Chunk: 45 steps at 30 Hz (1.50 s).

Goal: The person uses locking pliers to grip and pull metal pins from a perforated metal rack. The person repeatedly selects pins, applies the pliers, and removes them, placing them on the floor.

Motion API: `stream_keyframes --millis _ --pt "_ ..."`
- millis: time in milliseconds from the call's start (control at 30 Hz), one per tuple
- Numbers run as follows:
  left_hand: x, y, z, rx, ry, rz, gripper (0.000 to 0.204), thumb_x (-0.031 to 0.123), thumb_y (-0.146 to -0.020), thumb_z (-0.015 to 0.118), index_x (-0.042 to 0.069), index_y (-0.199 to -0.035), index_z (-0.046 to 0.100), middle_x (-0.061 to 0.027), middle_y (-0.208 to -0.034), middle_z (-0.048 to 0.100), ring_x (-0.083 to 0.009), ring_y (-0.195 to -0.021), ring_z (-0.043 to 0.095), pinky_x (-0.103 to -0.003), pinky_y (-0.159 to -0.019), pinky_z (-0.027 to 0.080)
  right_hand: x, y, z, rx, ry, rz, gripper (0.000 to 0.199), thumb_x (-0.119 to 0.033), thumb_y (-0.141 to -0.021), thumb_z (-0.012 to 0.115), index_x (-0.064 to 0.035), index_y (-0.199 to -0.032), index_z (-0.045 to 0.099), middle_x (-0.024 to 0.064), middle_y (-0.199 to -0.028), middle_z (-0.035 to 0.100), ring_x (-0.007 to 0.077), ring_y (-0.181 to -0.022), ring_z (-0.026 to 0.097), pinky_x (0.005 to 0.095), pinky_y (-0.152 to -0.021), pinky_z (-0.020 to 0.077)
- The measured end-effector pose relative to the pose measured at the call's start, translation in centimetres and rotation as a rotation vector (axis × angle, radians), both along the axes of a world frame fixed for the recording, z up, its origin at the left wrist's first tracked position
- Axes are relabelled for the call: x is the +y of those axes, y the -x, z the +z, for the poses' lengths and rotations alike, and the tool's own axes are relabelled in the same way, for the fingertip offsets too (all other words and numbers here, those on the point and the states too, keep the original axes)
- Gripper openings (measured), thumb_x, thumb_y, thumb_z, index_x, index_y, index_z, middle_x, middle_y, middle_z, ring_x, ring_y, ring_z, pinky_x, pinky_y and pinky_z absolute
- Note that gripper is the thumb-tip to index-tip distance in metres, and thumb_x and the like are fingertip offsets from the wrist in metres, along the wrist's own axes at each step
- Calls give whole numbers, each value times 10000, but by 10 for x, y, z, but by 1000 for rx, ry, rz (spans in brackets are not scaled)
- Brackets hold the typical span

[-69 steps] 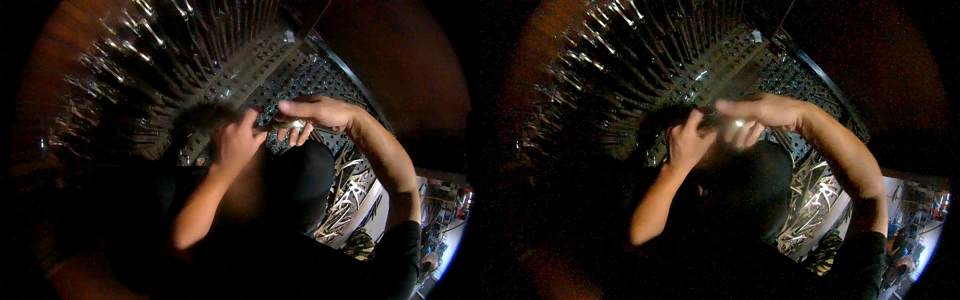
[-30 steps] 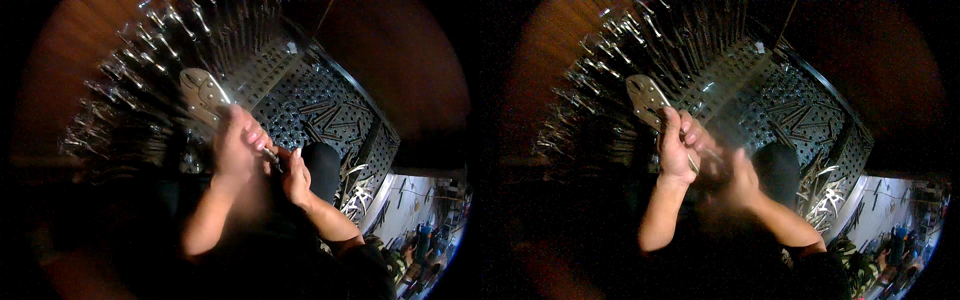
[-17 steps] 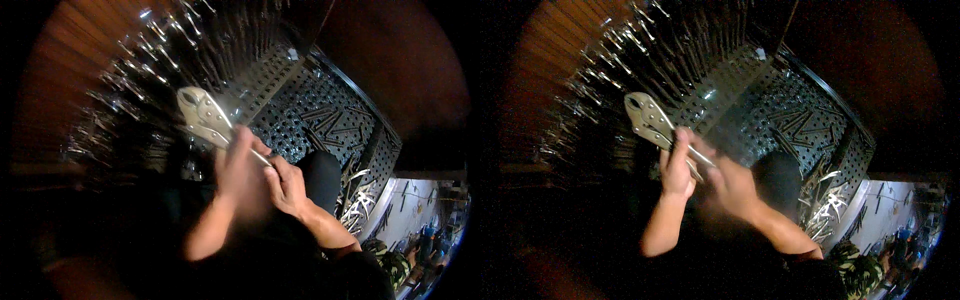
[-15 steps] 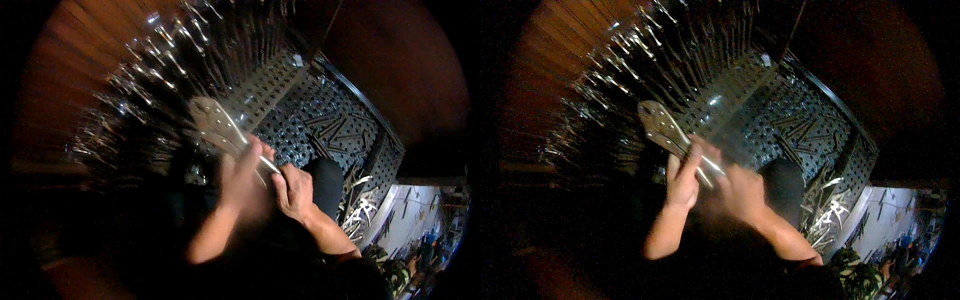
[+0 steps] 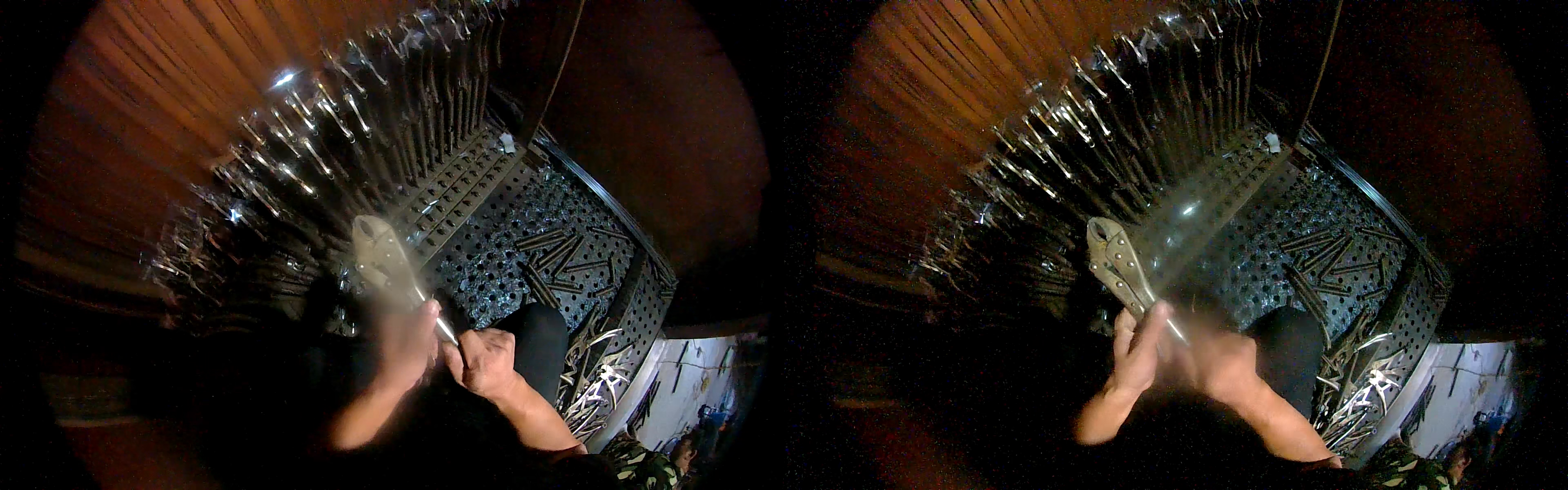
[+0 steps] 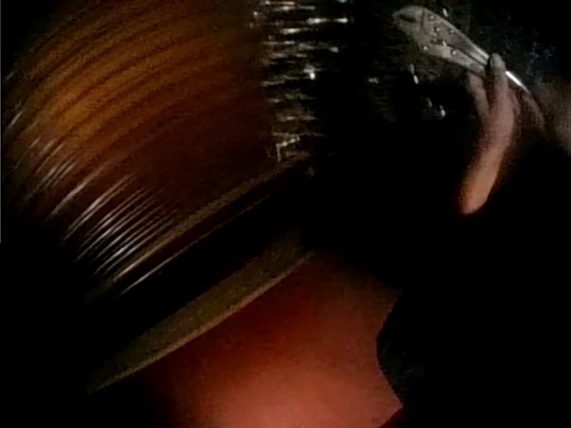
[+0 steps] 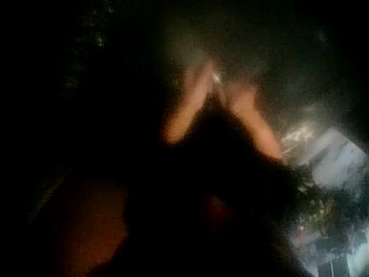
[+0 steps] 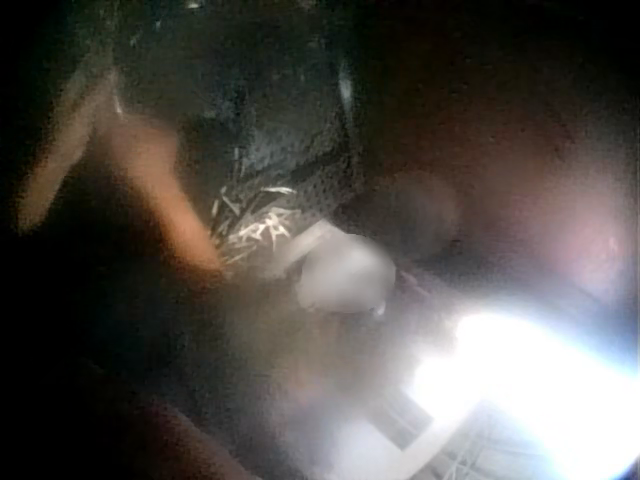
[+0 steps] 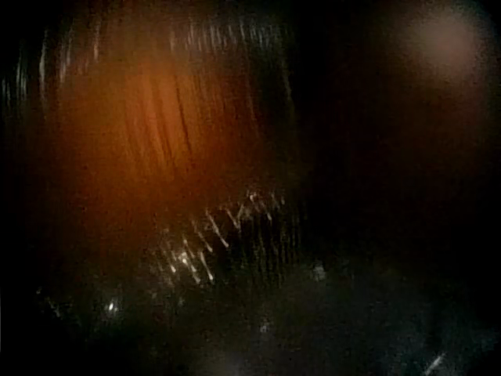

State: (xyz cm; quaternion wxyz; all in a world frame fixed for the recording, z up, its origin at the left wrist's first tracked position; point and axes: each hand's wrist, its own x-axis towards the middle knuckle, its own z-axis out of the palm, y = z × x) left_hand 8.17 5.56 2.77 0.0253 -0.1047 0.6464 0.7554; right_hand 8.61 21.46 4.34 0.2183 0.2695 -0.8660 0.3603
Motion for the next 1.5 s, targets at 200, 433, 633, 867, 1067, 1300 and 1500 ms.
stream_keyframes --millis 200,433,633,867,1067,1300,1500 --pt "6 0 2 -67 131 25 71 155 -989 657 114 -930 657 76 -761 599 -12 -627 489 -199 -536 367 0 -7 -11 -20 -7 -7 275 -126 -789 750 -91 -666 507 57 -537 448 244 -412 473 370 -428 390" --pt "2 -7 -4 -190 276 -96 515 359 -962 672 -68 -1204 515 -176 -1073 602 -243 -937 588 -396 -805 490 1 -14 -9 45 -124 -10 254 -122 -775 747 -86 -683 512 70 -564 460 267 -447 472 382 -464 387" --pt "2 -43 17 -65 -31 -142 219 154 -999 607 -34 -1107 581 -123 -928 641 -206 -709 638 -384 -688 534 10 -40 -9 -368 41 64 231 -133 -856 692 -37 -747 513 146 -653 476 361 -577 502 433 -545 402" --pt "-30 -106 -16 -38 -62 -144 293 135 -968 687 -50 -1185 619 -116 -968 713 -134 -793 681 -279 -712 566 -7 -96 -53 -1006 431 301 232 -280 -1022 567 -65 -1056 646 173 -795 670 376 -665 654 467 -621 535" --pt "-48 -147 -24 -187 -12 45 214 164 -1025 540 -9 -1149 565 -103 -1010 648 -156 -827 618 -289 -717 505 -20 -100 -74 -837 81 379 306 -382 -1013 568 -94 -917 609 141 -569 569 351 -438 578 487 -424 463" --pt "-56 -135 -15 -154 66 -51 210 186 -1019 506 -2 -1077 578 -112 -862 638 -165 -764 597 -325 -621 517 -30 -87 -68 -770 190 384 340 -406 -998 588 -79 -905 612 136 -529 542 332 -415 566 471 -406 469" --pt "-45 -120 22 -557 123 -20 340 330 -1064 474 74 -840 485 -5 -698 444 -144 -601 443 -303 -591 451 -37 -102 -81 -727 56 449 412 -454 -1006 552 -68 -878 618 105 -511 530 293 -396 544 445 -381 447"
